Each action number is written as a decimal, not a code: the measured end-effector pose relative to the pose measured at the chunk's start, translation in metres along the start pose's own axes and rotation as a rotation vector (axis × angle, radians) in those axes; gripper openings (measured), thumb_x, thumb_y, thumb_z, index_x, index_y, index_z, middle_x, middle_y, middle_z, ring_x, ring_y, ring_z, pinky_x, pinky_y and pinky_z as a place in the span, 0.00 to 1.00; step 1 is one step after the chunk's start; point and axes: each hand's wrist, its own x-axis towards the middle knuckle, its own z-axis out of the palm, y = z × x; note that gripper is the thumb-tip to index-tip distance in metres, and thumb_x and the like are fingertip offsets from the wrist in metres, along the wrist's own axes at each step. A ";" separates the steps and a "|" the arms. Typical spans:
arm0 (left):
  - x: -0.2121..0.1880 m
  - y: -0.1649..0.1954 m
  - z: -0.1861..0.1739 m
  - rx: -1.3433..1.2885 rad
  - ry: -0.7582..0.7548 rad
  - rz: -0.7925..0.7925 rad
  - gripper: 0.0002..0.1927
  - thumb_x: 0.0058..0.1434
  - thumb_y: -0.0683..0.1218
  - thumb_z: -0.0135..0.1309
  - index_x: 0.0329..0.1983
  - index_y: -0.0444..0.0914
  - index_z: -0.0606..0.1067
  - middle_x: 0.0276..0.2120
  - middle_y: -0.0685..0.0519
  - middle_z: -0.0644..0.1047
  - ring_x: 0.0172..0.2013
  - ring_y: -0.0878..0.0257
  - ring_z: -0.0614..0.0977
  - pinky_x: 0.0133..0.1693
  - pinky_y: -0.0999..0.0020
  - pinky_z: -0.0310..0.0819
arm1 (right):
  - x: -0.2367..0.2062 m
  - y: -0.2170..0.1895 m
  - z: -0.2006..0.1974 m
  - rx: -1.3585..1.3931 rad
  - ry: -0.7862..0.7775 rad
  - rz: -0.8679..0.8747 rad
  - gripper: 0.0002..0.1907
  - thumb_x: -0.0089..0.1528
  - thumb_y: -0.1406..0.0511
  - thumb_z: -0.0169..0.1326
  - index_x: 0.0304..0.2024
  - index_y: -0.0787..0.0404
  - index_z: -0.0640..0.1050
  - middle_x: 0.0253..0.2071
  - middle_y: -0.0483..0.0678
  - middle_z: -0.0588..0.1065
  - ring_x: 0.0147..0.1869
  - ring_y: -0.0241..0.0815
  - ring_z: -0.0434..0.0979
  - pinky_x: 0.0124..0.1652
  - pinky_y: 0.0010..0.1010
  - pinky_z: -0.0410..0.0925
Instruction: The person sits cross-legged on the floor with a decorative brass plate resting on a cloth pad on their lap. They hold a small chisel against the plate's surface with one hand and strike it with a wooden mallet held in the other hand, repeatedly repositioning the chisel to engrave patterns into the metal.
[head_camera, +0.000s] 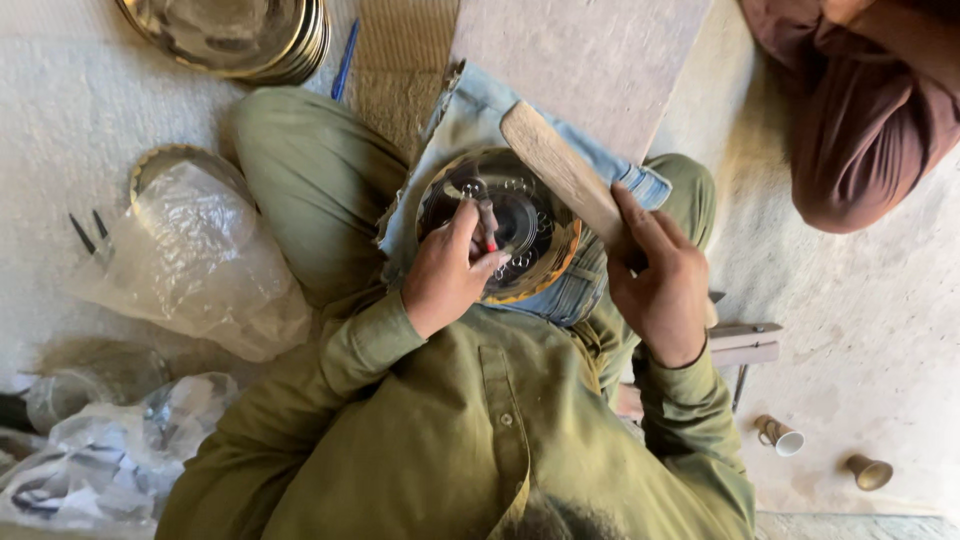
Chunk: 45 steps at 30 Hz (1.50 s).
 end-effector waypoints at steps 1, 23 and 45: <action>0.000 -0.001 0.000 -0.004 -0.010 -0.043 0.20 0.60 0.38 0.63 0.47 0.34 0.64 0.32 0.47 0.75 0.31 0.54 0.82 0.33 0.62 0.74 | 0.002 -0.002 -0.001 -0.051 0.004 -0.047 0.32 0.59 0.78 0.58 0.66 0.58 0.77 0.36 0.52 0.72 0.34 0.42 0.73 0.38 0.32 0.68; 0.027 0.005 -0.008 0.008 -0.240 0.010 0.15 0.54 0.38 0.65 0.39 0.34 0.71 0.27 0.48 0.78 0.29 0.55 0.83 0.32 0.63 0.75 | -0.012 0.008 -0.032 -0.319 -0.024 -0.024 0.29 0.56 0.76 0.56 0.58 0.51 0.83 0.35 0.47 0.75 0.35 0.46 0.75 0.37 0.37 0.68; 0.077 -0.009 0.007 0.142 -0.946 0.283 0.26 0.49 0.41 0.68 0.52 0.38 0.76 0.32 0.44 0.81 0.35 0.47 0.84 0.37 0.56 0.75 | -0.153 0.081 0.062 0.078 0.270 0.434 0.32 0.54 0.77 0.64 0.63 0.64 0.79 0.39 0.50 0.75 0.41 0.39 0.74 0.46 0.29 0.69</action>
